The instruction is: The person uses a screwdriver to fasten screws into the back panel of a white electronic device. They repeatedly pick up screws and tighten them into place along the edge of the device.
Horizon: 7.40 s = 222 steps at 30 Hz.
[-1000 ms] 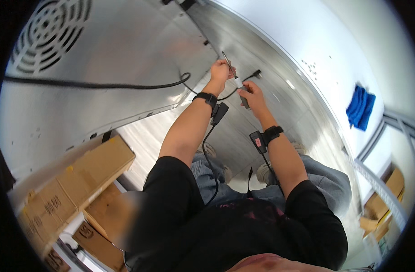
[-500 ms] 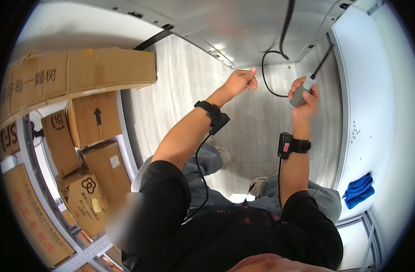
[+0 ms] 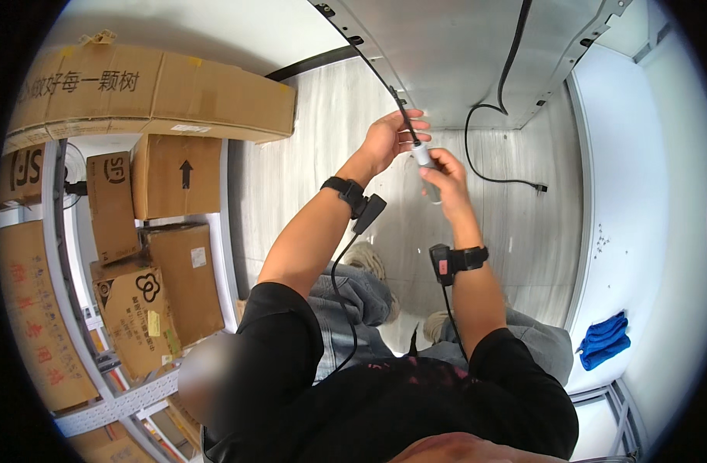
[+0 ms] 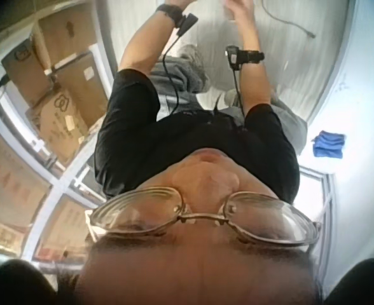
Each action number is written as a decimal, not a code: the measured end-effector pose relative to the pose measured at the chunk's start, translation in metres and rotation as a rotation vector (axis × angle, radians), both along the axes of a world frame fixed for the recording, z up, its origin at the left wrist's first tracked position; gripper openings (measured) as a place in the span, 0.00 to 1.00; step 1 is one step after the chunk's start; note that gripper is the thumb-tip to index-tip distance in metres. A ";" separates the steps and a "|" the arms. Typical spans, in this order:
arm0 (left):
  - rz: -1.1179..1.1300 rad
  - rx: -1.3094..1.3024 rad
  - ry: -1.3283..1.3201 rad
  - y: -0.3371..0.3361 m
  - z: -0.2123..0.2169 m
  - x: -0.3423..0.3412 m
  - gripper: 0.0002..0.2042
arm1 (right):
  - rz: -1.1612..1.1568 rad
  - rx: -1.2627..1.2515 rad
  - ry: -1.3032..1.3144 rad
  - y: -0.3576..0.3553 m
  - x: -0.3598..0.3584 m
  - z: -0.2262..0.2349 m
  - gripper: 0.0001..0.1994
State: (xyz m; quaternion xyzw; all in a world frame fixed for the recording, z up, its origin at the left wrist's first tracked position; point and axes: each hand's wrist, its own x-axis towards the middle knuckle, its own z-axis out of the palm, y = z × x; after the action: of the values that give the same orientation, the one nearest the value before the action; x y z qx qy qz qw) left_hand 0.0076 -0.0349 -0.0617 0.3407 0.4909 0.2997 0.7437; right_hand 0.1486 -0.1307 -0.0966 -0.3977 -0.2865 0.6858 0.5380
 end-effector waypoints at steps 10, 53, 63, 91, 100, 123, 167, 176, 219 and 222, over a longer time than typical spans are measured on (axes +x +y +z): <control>-0.041 0.071 0.028 0.022 -0.021 0.007 0.15 | -0.090 -0.309 0.113 -0.019 -0.039 0.003 0.14; 0.155 0.271 0.001 0.037 -0.054 -0.008 0.12 | -0.043 -0.260 0.255 -0.011 -0.050 -0.004 0.16; 0.196 0.233 0.000 0.038 -0.053 -0.006 0.12 | -0.095 -0.281 0.262 -0.011 -0.054 -0.003 0.15; 0.079 0.116 0.166 0.047 -0.021 -0.015 0.05 | -0.159 -0.084 -0.161 -0.003 -0.058 0.000 0.23; 0.055 0.104 0.100 0.058 -0.031 -0.021 0.06 | 0.214 -0.247 0.367 -0.001 -0.026 0.010 0.27; 0.044 0.141 0.220 0.049 -0.020 -0.016 0.06 | 0.130 -0.128 -0.122 -0.004 -0.040 -0.013 0.20; 0.102 0.110 0.140 0.052 -0.025 -0.017 0.04 | 0.249 -0.202 0.250 -0.004 -0.028 0.005 0.24; 0.033 0.128 0.182 0.052 -0.024 -0.017 0.06 | 0.191 -0.135 -0.128 -0.006 -0.039 -0.003 0.22; 0.073 0.115 0.136 0.051 -0.023 -0.018 0.05 | 0.083 -0.306 0.318 0.002 -0.024 -0.008 0.21; 0.064 0.109 0.107 0.052 -0.024 -0.017 0.06 | 0.049 -0.200 0.142 -0.001 -0.029 -0.017 0.22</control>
State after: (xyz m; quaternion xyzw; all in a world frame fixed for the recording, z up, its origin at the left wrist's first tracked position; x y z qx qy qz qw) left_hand -0.0092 0.0168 -0.0853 0.3803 0.5237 0.3308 0.6868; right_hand 0.1194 -0.1320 -0.1138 -0.3925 -0.1875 0.7505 0.4975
